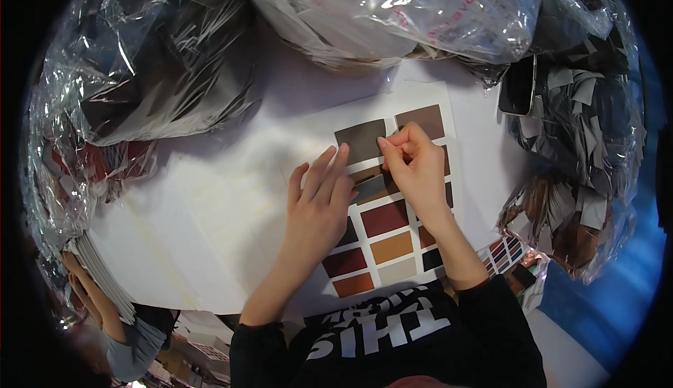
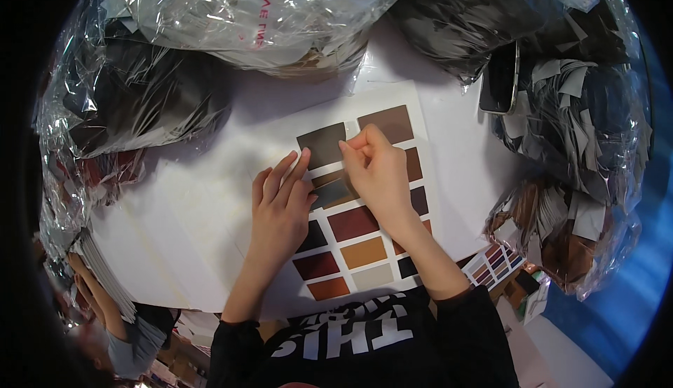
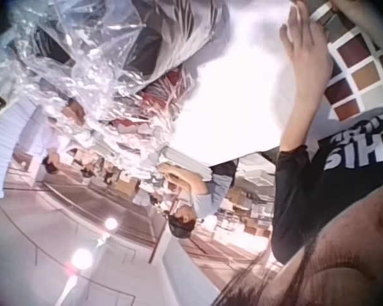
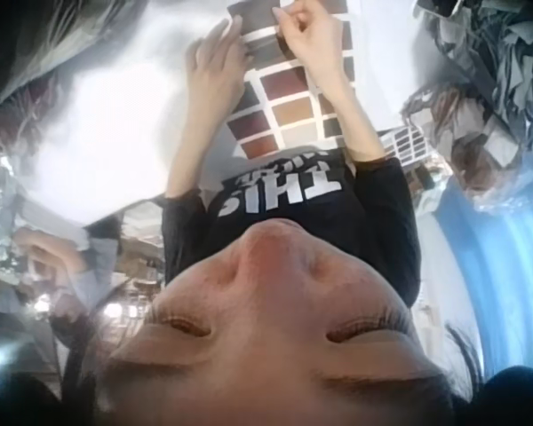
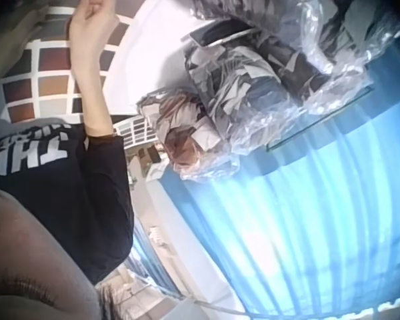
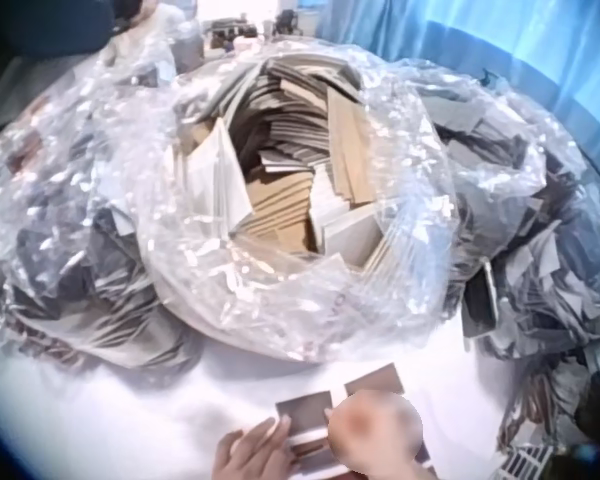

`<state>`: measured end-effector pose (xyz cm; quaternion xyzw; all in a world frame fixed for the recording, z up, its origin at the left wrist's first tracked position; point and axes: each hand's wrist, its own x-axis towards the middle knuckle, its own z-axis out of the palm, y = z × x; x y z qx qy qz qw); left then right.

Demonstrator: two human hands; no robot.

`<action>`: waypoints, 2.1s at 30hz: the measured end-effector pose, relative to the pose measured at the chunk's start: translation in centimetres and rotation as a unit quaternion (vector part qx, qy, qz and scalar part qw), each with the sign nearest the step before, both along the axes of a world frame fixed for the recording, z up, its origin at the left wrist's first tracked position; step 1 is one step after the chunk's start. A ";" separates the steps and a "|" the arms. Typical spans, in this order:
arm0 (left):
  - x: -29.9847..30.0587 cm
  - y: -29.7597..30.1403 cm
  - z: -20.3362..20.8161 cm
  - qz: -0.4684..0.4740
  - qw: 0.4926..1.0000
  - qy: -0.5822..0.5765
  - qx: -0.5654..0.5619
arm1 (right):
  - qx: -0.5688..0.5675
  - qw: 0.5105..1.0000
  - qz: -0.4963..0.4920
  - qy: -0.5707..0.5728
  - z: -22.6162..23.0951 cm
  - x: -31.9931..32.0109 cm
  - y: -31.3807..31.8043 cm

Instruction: Peeling and sticking various material color samples onto a card to create a swatch book.

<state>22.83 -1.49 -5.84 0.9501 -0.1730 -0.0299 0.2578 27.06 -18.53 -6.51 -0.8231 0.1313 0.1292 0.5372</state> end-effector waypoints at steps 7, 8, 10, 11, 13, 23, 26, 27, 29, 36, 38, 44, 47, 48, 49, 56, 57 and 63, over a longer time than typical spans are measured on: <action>0.0 0.0 0.3 0.008 1.000 0.003 -0.003 | -0.276 0.956 0.078 -0.062 1.9 1.1 0.4; 0.0 0.1 0.3 0.009 1.000 0.004 -0.009 | -0.276 0.956 0.079 -0.064 2.2 1.1 0.3; -0.1 0.6 0.6 0.018 0.999 0.008 -0.025 | -0.231 0.967 0.056 -0.089 2.7 0.8 -0.2; -0.1 0.8 0.7 0.023 0.999 0.012 -0.044 | -0.131 0.988 0.036 -0.077 2.6 0.0 -0.5; -0.2 1.3 1.5 0.034 0.998 0.014 -0.046 | -0.001 0.998 0.051 -0.040 3.1 -1.1 -0.5; -2.9 4.9 2.3 0.159 0.987 -0.003 -0.034 | 0.133 0.986 0.081 0.064 2.1 -1.8 3.7; -3.3 6.0 2.2 0.175 0.985 0.002 0.000 | 0.112 0.992 0.054 0.039 0.5 -0.7 4.6; -3.5 6.3 1.9 0.173 0.985 0.005 0.008 | 0.115 0.992 0.039 0.034 0.1 -0.6 5.1; -3.8 6.6 1.5 0.173 0.985 0.007 0.005 | 0.118 0.992 0.026 0.030 -0.2 -0.3 5.6; -4.0 7.3 0.8 0.152 0.988 0.009 -0.006 | 0.065 0.997 0.032 0.030 -0.1 -0.3 6.7; -3.7 7.2 0.8 0.147 0.989 0.009 -0.007 | 0.067 0.997 0.030 0.036 -0.2 -0.3 6.8; -2.6 6.8 0.7 0.096 0.995 0.009 0.001 | 0.063 0.997 0.028 0.027 -0.3 -0.2 6.7; -2.6 6.7 0.4 0.081 0.996 0.008 0.029 | 0.052 0.998 0.037 0.016 -0.4 -0.2 6.9; -2.6 6.6 0.3 0.079 0.996 0.005 0.047 | 0.034 0.998 0.045 0.013 -0.4 -0.2 6.9; -2.6 6.6 0.3 0.076 0.996 0.004 0.047 | 0.016 0.998 0.054 0.011 -0.4 -0.1 6.9; -3.0 6.0 0.8 0.073 0.989 -0.021 0.125 | -0.013 0.997 0.066 -0.032 0.0 0.1 7.0; -2.8 5.8 0.8 0.073 0.987 -0.031 0.137 | -0.117 0.985 0.111 -0.055 0.3 0.4 6.7; -1.1 4.0 1.3 0.036 0.991 -0.040 0.119 | -0.205 0.962 0.111 -0.140 2.6 -0.1 3.5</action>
